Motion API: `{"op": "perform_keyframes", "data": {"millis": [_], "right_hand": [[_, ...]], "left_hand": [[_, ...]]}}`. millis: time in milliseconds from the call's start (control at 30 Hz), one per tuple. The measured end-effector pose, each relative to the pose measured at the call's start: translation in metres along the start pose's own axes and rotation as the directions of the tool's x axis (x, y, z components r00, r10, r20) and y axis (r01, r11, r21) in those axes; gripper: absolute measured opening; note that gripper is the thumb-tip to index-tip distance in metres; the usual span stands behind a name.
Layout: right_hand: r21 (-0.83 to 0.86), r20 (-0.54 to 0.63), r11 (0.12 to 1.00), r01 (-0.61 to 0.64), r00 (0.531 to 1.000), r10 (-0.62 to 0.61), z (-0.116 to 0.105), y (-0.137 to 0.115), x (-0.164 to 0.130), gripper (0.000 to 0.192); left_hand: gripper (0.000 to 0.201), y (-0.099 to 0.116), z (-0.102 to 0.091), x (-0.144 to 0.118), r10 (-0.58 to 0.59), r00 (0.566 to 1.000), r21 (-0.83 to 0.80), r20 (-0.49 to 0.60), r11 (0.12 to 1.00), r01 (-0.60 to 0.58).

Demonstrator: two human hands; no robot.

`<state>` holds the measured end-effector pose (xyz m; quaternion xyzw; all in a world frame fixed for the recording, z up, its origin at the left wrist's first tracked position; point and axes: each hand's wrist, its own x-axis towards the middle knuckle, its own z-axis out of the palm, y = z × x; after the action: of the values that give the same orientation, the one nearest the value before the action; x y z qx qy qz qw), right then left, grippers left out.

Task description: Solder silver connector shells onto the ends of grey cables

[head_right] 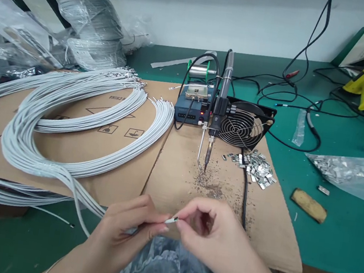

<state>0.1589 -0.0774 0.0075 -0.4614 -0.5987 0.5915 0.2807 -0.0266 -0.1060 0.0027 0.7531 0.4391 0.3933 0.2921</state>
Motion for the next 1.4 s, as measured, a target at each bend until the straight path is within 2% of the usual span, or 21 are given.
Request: {"op": "perform_keyframes", "data": {"millis": [67,133,167,200,267,300,367,433,467,567,700,767,833,933,1033,1133,1233,1333,1400], "right_hand": [[0.132,0.015,0.991,-0.008,1.0,0.006,0.002,0.004,0.002,0.01],[0.328,-0.041,0.944,0.027,0.999,-0.014,0.011,0.009,0.004,0.014],[0.431,-0.075,0.901,0.043,0.997,-0.012,0.017,0.011,0.006,0.016],[0.528,-0.103,0.848,0.05,0.995,0.005,0.024,0.012,0.007,0.019],[0.665,-0.123,0.746,0.034,0.99,0.065,0.037,0.012,0.009,0.025],[0.694,-0.129,0.719,0.032,0.988,0.081,0.042,0.01,0.01,0.026],[0.664,-0.172,0.745,0.065,0.983,0.067,0.045,0.007,0.01,0.025],[0.54,-0.209,0.836,0.1,0.978,0.019,0.041,0.003,0.009,0.019],[0.46,-0.189,0.882,0.098,0.982,-0.011,0.036,0.002,0.008,0.015],[0.227,-0.017,0.973,0.038,0.999,-0.036,0.016,-0.003,0.005,0.01],[-0.027,0.121,0.999,-0.025,0.992,0.028,-0.004,-0.014,0.003,0.011],[-0.086,0.176,0.996,-0.036,0.983,0.05,-0.008,-0.019,0.003,0.011],[-0.07,0.19,0.996,-0.05,0.98,0.062,-0.009,-0.02,0.004,0.012],[0.086,0.11,0.995,-0.043,0.993,0.034,-0.004,-0.018,0.005,0.014],[0.27,0.003,0.962,0.033,0.999,-0.036,0.006,-0.013,0.005,0.014],[0.37,-0.034,0.925,0.083,0.997,-0.076,0.012,-0.008,0.005,0.014],[0.355,0.014,0.935,0.015,1.0,-0.022,0.009,-0.006,0.004,0.017],[0.15,0.09,0.986,-0.066,0.995,0.053,0.002,-0.008,0.003,0.018],[0.05,0.083,0.998,-0.04,0.996,0.036,-0.001,-0.009,0.003,0.019]], "left_hand": [[0.012,0.001,0.001,0.0,-0.054,0.999,-0.029,-0.005,0.998,0.053],[0.01,0.001,0.004,0.001,-0.238,0.971,-0.23,0.033,0.943,0.239],[0.012,0.0,0.007,0.001,-0.348,0.933,-0.379,0.095,0.854,0.357],[0.017,-0.001,0.011,0.002,-0.432,0.885,-0.529,0.174,0.717,0.454],[0.027,-0.004,0.017,0.002,-0.487,0.815,-0.737,0.314,0.416,0.533],[0.03,-0.005,0.02,0.002,-0.486,0.803,-0.79,0.346,0.31,0.528],[0.032,-0.006,0.021,0.002,-0.478,0.806,-0.841,0.348,0.22,0.494],[0.031,-0.006,0.019,0.001,-0.478,0.807,-0.836,0.347,0.232,0.497],[0.03,-0.004,0.017,0.001,-0.483,0.803,-0.819,0.349,0.258,0.512],[0.028,0.001,0.009,0.001,-0.508,0.774,-0.727,0.378,0.355,0.588],[0.026,0.005,0.003,0.001,-0.499,0.75,-0.616,0.434,0.444,0.651],[0.025,0.005,0.001,0.001,-0.475,0.744,-0.587,0.469,0.462,0.665],[0.025,0.002,0.001,0.001,-0.456,0.744,-0.59,0.488,0.456,0.666],[0.026,-0.002,0.005,0.0,-0.423,0.767,-0.669,0.482,0.388,0.634],[0.024,-0.005,0.011,-0.001,-0.394,0.783,-0.744,0.481,0.289,0.602],[0.024,-0.008,0.014,-0.001,-0.381,0.795,-0.769,0.472,0.264,0.583],[0.024,-0.005,0.012,0.001,-0.409,0.793,-0.738,0.452,0.328,0.59],[0.021,0.0,0.008,0.002,-0.461,0.79,-0.644,0.405,0.469,0.604],[0.02,0.002,0.006,0.003,-0.475,0.799,-0.598,0.37,0.536,0.596]]}}
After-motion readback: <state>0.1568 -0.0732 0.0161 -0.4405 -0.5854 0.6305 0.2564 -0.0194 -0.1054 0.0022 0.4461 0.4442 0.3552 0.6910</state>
